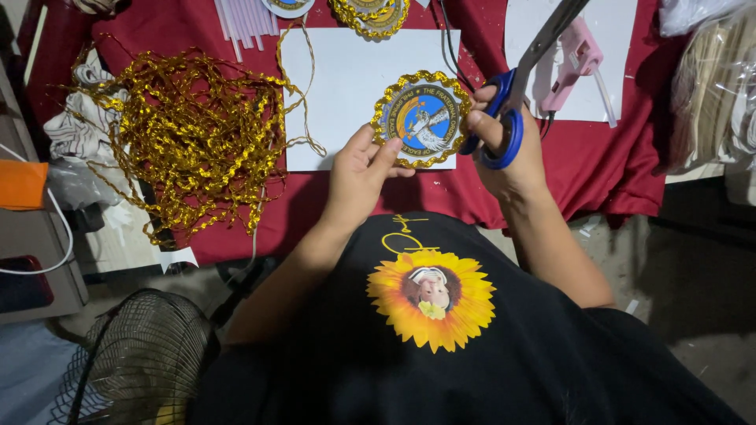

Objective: Cutting and glueing gold decorative trim around a circular printed medallion to create an ornament.

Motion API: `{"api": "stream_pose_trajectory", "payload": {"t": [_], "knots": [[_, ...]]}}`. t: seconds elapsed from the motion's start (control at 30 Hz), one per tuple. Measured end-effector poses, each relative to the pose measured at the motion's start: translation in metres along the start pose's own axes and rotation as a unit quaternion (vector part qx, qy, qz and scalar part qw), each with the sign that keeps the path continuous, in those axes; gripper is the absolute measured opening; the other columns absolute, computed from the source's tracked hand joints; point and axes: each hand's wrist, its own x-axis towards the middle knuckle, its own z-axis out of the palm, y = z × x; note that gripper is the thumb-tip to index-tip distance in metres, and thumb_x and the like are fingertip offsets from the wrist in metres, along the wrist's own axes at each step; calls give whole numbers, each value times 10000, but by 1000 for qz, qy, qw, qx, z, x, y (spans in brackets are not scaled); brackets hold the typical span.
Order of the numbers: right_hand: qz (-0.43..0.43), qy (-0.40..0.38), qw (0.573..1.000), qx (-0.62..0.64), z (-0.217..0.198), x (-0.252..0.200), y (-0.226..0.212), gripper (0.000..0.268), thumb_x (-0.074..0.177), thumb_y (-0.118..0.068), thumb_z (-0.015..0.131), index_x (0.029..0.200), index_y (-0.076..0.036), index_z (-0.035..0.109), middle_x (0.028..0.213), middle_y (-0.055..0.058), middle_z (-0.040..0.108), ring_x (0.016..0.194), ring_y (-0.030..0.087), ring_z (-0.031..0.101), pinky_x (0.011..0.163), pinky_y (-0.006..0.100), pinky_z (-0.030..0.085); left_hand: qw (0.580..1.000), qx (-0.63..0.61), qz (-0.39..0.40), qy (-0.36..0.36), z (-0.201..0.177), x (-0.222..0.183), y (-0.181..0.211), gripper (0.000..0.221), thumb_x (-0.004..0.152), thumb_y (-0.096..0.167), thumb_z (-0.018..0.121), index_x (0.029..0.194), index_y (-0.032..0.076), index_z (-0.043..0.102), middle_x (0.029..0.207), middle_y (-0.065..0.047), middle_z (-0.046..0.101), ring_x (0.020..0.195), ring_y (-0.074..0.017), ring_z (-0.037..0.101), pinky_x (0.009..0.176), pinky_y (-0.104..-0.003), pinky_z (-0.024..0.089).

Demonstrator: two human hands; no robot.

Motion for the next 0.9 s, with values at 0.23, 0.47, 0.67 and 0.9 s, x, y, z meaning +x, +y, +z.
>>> {"api": "stream_pose_trajectory", "payload": {"t": [0.23,0.47,0.67,0.9], "knots": [[-13,41,999,5,-8,19,7,296,939,21,708,1183,-17,545,956,72,639,853,184,643,767,315,534,1000,2,1,12,-3,3,0,264,1098,115,529,1327,-15,549,1185,-105,718,1002,-145,728,803,-318,658],[-112,64,917,-377,-118,35,71,288,987,-55,742,1165,-2,522,981,130,573,868,257,619,761,364,534,999,7,-8,39,-5,5,6,222,1104,109,506,1287,-8,548,1148,-97,715,998,-133,704,822,-301,623],[-169,33,707,-686,-177,9,125,562,833,-51,799,1298,88,516,1202,308,554,1093,458,566,939,474,498,997,-24,-31,65,-8,12,1,208,1106,96,509,1285,0,553,1154,-95,697,1014,-133,672,819,-298,578],[-102,-1,606,-789,-147,9,90,570,813,-140,835,1252,89,553,1163,321,612,1015,493,609,841,520,502,991,-123,-9,55,-11,16,-4,192,1113,91,505,1279,5,547,1208,-103,679,1081,-159,681,940,-362,593]]}}
